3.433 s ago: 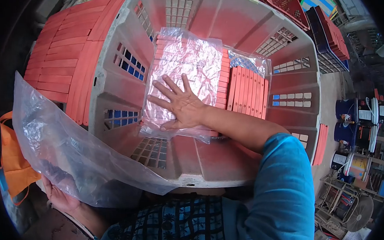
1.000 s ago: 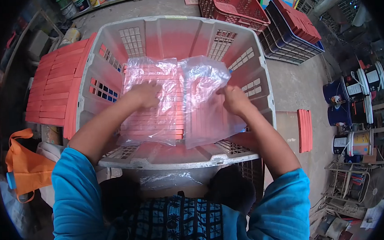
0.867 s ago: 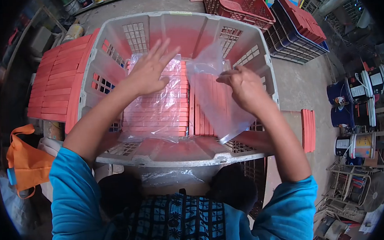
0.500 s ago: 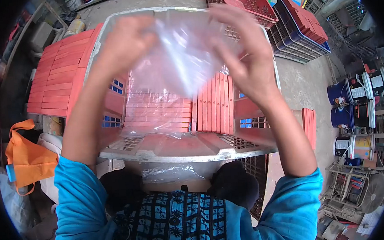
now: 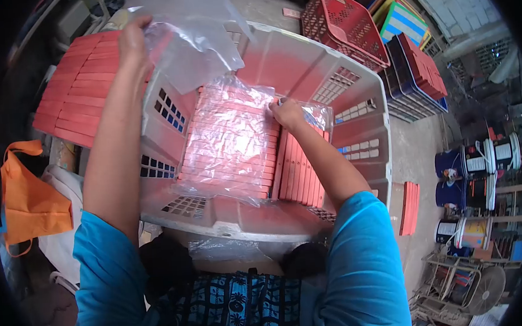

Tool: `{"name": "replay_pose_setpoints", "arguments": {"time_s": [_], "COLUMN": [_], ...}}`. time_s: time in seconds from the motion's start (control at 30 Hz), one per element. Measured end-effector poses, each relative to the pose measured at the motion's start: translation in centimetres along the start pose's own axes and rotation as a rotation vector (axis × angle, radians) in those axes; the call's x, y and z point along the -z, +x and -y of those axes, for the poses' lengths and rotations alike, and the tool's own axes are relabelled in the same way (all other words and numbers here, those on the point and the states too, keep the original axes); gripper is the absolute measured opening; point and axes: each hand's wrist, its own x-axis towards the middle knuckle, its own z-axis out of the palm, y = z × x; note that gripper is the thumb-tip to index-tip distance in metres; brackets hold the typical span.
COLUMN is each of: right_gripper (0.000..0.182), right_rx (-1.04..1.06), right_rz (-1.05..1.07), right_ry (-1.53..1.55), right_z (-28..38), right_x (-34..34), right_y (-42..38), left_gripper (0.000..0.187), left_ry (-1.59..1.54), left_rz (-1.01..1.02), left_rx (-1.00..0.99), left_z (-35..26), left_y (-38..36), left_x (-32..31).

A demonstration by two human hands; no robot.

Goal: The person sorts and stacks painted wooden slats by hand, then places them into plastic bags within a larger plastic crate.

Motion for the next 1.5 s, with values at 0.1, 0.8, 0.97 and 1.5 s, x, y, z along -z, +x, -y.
{"name": "replay_pose_setpoints", "arguments": {"time_s": [0.1, 0.8, 0.97, 1.5], "right_gripper": [0.037, 0.019, 0.012, 0.033], "right_rx": [0.054, 0.430, 0.519, 0.432], "right_rz": [-0.132, -0.122, 0.130, 0.839], "right_ry": [-0.096, 0.759, 0.398, 0.140], "right_z": [0.3, -2.9, 1.3, 8.4], "right_x": [-2.3, 23.0, 27.0, -3.2], "right_y": [2.2, -11.3, -14.3, -2.4], "left_gripper": [0.023, 0.029, 0.029, 0.003], "left_ry": [0.230, 0.561, 0.541, 1.204], "left_rz": [-0.024, 0.020, 0.038, -0.019], "left_rx": [-0.099, -0.495, -0.457, -1.043], "left_z": [1.3, 2.7, 2.8, 4.5], "left_y": [0.3, 0.0, -0.2, 2.7], "left_x": [0.2, 0.6, 0.6, 1.7]}}
